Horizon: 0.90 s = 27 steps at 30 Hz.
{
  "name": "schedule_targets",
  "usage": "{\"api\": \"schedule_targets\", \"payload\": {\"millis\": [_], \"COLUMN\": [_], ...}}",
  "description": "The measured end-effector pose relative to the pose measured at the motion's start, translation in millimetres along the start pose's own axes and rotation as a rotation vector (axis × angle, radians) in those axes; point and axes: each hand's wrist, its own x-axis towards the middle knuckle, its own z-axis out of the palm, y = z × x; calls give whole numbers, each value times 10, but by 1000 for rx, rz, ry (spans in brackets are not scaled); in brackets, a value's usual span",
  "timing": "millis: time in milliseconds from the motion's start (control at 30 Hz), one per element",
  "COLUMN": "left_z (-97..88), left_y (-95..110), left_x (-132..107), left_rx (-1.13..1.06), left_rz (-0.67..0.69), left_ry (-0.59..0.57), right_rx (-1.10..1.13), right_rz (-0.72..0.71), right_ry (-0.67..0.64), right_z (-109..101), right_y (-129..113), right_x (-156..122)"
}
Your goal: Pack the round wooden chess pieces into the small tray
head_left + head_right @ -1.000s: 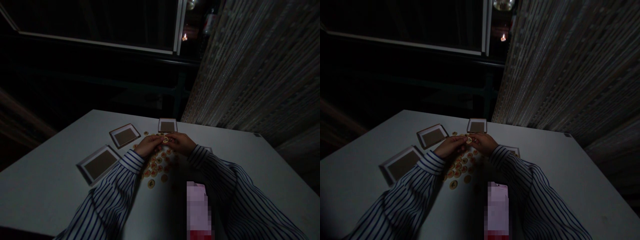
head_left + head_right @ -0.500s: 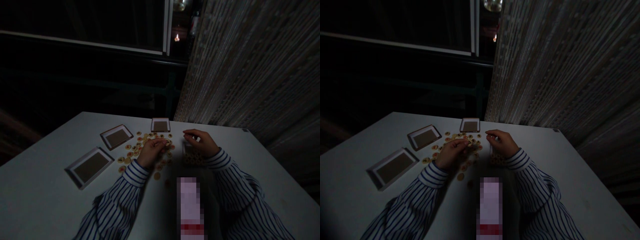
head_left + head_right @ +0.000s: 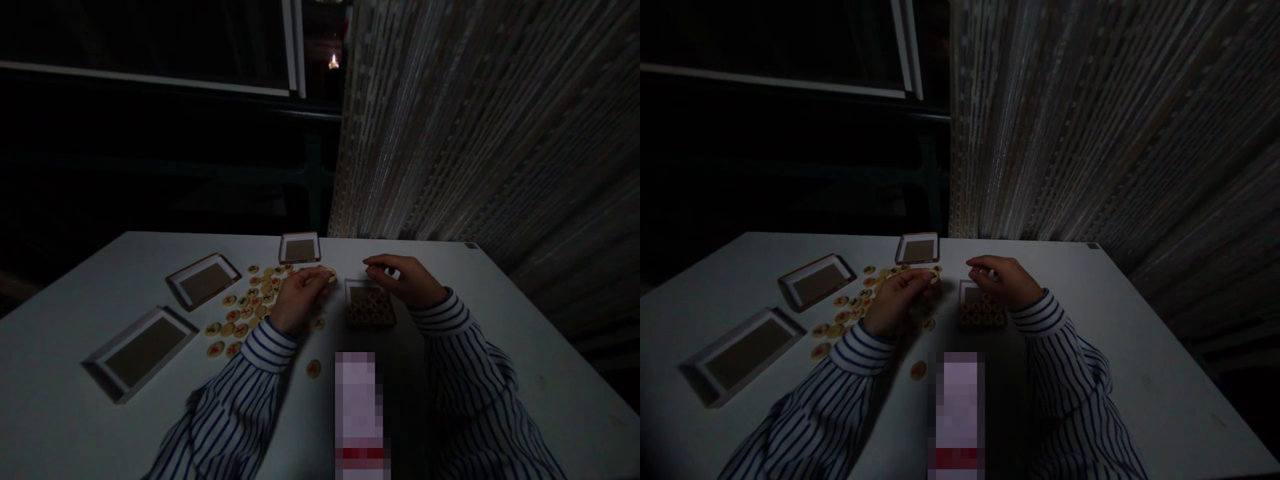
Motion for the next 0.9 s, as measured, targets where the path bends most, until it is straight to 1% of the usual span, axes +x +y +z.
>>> {"api": "schedule_targets", "payload": {"millis": [267,367,467,600,733,900], "left_z": [282,351,367,365,384,403], "left_y": [97,74,-4,-94,-129,-140], "left_x": [187,230,267,293,293,298], "left_rx": [-141,-146,-151,-189,-219,-175], "left_rz": [-16,-45,-59,-83,-108,-84], "left_ry": [23,17,-6,-47,-97,-68], "right_rx": [-47,-64,-76,-90,-24,41], "right_rz": [-2,-3,-6,-2,-16,-15], "right_ry": [-1,8,2,-24,-34,-10], "right_z": [-86,-103,-74,37,145,177], "right_y": [102,136,163,191,190,193], "right_x": [-32,-37,-15,49,95,90]}}
